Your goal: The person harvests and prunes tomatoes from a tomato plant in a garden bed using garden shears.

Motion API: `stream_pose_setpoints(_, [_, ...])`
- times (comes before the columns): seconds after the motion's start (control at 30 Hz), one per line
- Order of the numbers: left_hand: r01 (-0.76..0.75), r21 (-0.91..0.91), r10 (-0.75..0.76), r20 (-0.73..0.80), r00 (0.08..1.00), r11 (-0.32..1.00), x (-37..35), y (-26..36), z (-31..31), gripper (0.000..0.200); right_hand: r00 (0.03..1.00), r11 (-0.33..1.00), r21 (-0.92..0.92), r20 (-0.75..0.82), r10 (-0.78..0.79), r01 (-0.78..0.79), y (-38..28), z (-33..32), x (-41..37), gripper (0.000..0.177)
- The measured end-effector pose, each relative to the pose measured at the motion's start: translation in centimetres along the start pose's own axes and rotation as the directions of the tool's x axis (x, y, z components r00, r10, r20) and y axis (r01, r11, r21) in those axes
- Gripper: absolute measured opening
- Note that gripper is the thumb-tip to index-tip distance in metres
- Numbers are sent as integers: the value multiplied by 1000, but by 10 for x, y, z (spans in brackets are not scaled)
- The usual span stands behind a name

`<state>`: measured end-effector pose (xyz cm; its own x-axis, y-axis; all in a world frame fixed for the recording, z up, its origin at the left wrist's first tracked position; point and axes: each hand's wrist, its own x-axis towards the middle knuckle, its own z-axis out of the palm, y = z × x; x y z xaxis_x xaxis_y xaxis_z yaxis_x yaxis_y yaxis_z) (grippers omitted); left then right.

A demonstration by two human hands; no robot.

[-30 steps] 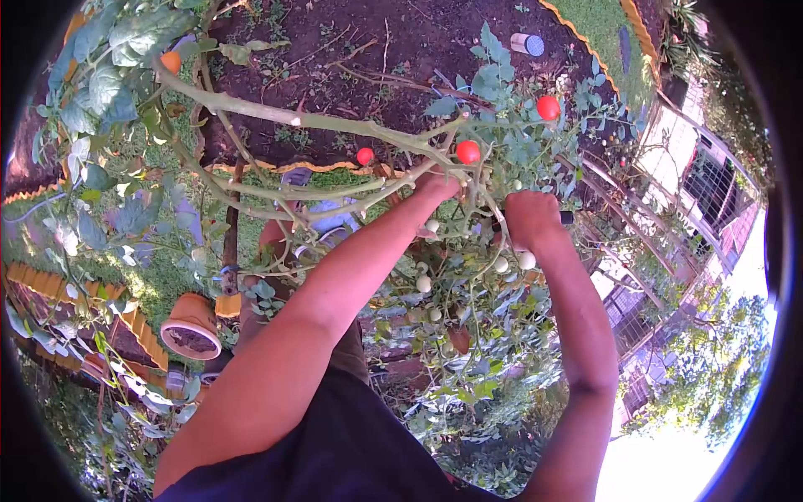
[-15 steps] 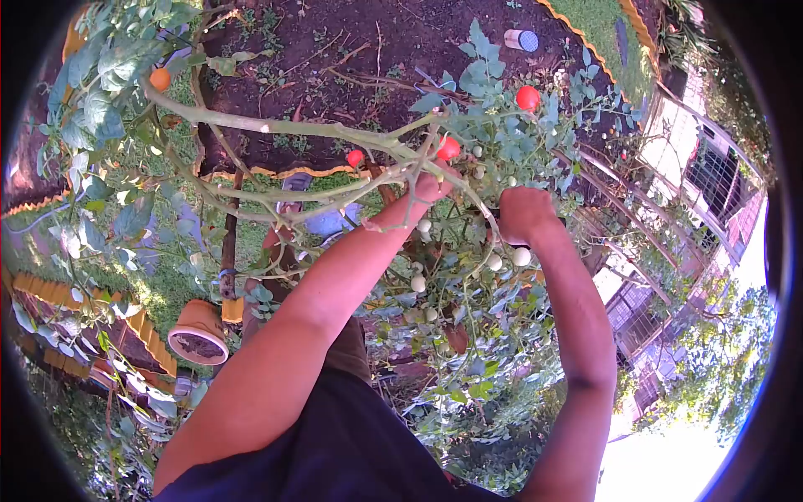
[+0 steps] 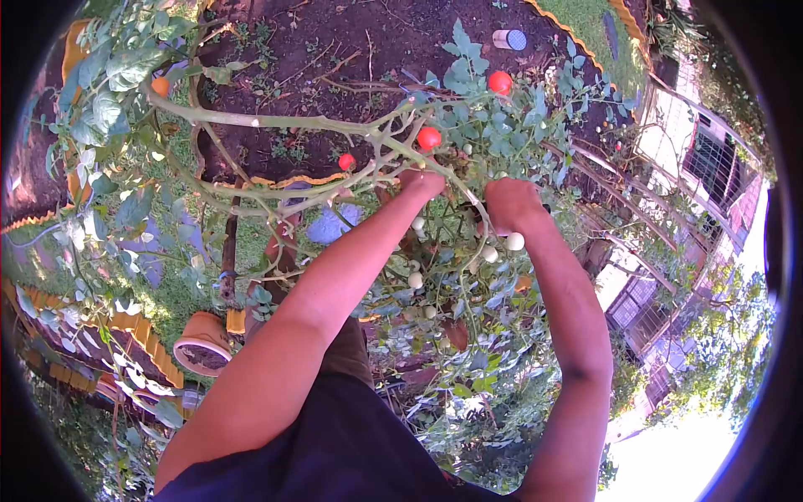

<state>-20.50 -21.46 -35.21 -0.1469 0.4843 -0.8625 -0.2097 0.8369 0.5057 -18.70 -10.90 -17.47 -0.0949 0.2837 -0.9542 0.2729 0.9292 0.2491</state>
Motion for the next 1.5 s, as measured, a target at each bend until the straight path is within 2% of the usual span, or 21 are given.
stream_pose_setpoints(0.1, [-88,162,101,-74,992,983,-2,-4,3,36,1000,1000,13,-22,-9,9,3,3,3,32])
stream_pose_setpoints(0.17, [-84,184,105,-105,989,979,0,-9,9,38,999,999,40,-42,1,1,9,12,9,40])
stream_pose_setpoints(0.33, [20,140,-16,-24,1000,990,7,-23,9,44,999,998,38,-5,40,-39,11,1,-6,40])
stream_pose_setpoints(0.47, [-60,270,73,-37,997,961,-7,-32,0,44,995,995,56,-48,89,-86,11,-12,-36,44])
stream_pose_setpoints(0.5, [-51,256,65,-48,997,965,-15,-30,-4,43,992,995,22,-72,103,-101,12,-14,-43,44])
stream_pose_setpoints(0.57, [-32,223,50,-74,996,974,-28,-23,-12,40,985,989,68,-108,135,-128,21,-11,-49,47])
stream_pose_setpoints(0.7, [-57,310,88,-89,992,949,-52,-13,-22,28,963,972,189,-206,175,-137,38,-9,-82,51])
stream_pose_setpoints(0.8, [-94,267,148,-188,971,959,-58,-20,-18,33,942,955,260,-258,213,-145,47,-2,-102,56])
stream_pose_setpoints(0.83, [-111,270,173,-217,961,957,-66,-22,-18,29,934,950,276,-277,226,-148,48,2,-108,57])
stream_pose_setpoints(0.93, [-204,248,259,-211,943,947,-84,-24,-24,22,909,925,339,-309,281,-170,52,13,-120,58])
stream_pose_setpoints(0.97, [-286,164,316,-210,925,944,-92,-27,-25,23,902,914,362,-310,301,-180,53,18,-122,58])
stream_pose_setpoints(1.07, [-348,146,374,-228,899,926,-124,-24,-38,25,900,902,400,-316,300,-161,56,29,-128,56])
stream_pose_setpoints(1.13, [-445,153,470,-314,825,883,-134,-32,-36,19,887,894,422,-341,311,-151,56,38,-129,55])
stream_pose_setpoints(1.2, [-567,182,589,-391,708,803,-142,-37,-39,18,878,882,451,-356,320,-138,57,45,-128,54])
stream_pose_setpoints(1.23, [-618,123,606,-414,679,777,-146,-36,-39,15,879,874,468,-354,320,-130,57,49,-127,54])
stream_pose_setpoints(1.33, [-682,-74,578,-468,668,728,-157,-26,-50,13,874,865,488,-364,321,-114,57,58,-125,54])
stream_pose_setpoints(1.37, [-721,-44,607,-505,613,692,-163,-24,-54,10,872,864,491,-369,322,-111,56,61,-126,54])
stream_pose_setpoints(1.47, [-747,-316,565,-502,654,584,-174,-29,-63,9,853,856,507,-400,334,-98,55,67,-131,55])
stream_pose_setpoints(1.5, [-756,-285,600,-471,646,589,-186,-29,-70,13,859,849,519,-387,334,-97,55,68,-133,55])
